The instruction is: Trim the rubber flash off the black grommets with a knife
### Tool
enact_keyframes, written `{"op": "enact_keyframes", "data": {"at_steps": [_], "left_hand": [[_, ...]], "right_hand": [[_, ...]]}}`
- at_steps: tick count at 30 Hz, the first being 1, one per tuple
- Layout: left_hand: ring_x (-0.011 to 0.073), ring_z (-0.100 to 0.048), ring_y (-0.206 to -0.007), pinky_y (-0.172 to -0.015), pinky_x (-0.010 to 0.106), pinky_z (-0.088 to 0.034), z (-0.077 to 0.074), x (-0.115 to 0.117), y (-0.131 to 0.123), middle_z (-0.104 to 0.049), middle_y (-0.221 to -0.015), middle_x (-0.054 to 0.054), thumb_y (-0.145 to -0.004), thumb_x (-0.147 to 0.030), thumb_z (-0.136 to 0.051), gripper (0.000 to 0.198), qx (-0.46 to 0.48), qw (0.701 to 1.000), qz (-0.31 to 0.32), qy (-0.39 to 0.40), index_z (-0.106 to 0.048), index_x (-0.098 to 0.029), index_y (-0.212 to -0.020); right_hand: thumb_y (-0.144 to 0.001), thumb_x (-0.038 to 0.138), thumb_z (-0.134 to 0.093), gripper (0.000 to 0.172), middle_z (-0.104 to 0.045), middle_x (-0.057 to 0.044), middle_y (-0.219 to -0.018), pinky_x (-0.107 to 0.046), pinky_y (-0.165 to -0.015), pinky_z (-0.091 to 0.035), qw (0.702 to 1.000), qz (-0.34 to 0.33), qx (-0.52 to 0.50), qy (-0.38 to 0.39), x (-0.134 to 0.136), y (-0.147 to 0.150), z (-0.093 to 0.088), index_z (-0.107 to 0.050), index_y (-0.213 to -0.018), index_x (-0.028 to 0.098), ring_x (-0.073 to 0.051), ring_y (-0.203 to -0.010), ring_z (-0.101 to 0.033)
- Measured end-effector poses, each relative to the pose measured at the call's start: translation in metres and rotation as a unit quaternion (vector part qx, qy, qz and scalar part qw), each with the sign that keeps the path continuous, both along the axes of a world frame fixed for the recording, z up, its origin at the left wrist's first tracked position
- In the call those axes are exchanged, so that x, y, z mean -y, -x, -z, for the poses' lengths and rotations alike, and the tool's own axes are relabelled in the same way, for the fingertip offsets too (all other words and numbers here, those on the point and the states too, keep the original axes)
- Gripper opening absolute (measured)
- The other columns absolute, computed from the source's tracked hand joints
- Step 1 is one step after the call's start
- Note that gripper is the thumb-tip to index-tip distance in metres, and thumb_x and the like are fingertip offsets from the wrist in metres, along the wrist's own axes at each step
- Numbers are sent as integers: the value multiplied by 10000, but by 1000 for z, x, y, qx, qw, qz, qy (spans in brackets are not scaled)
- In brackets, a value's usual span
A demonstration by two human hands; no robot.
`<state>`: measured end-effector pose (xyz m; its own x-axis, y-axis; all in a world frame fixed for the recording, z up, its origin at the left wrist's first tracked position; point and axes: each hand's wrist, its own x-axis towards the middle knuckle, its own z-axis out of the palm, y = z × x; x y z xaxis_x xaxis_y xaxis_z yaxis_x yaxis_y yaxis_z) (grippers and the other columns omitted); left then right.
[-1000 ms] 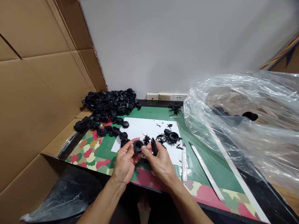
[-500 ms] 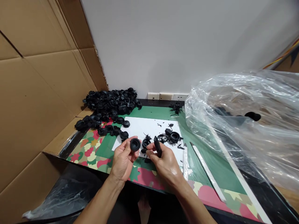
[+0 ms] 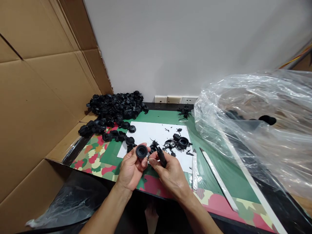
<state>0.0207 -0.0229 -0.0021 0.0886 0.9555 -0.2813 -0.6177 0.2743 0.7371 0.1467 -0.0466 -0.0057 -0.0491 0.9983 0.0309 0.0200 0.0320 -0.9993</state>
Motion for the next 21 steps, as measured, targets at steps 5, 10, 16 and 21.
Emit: {"op": "enact_keyframes", "data": {"at_steps": [5, 10, 16, 21], "left_hand": [[79, -490, -486, -460, 213, -389, -8, 2, 5, -703, -790, 88, -684, -411, -765, 379, -137, 988, -35, -69, -734, -127, -932], [209, -617, -848, -741, 315, -481, -30, -8, 23, -703, -992, 83, -669, -289, -784, 212, -449, 820, 1, -355, -758, -236, -873], [122, -573, -537, -491, 235, -420, -31, -21, 27, -718, -826, 77, -685, -285, -766, 248, -336, 921, 33, -192, -748, -163, -900], [111, -573, -457, -392, 183, -358, -24, -13, 18, -732, -763, 116, -655, -336, -789, 307, -107, 991, 76, -37, -729, -113, -858]], "right_hand": [[-779, 341, -557, 182, -554, 14, -601, -243, -516, -366, 998, 56, 20, -6, 0, -5, -1, -596, -705, 180, -132, -547, -466], [-746, 426, -591, 244, -528, 15, -596, -250, -515, -376, 991, 131, 8, -9, 0, -22, -5, -593, -698, 186, -137, -547, -454], [-747, 446, -609, 270, -539, -1, -642, -259, -561, -392, 986, 167, 13, -5, 0, -33, -6, -607, -707, 179, -146, -590, -460], [-758, 438, -591, 268, -478, 27, -568, -236, -486, -353, 991, 131, 8, -6, 0, -22, -5, -593, -696, 178, -123, -521, -411]]}}
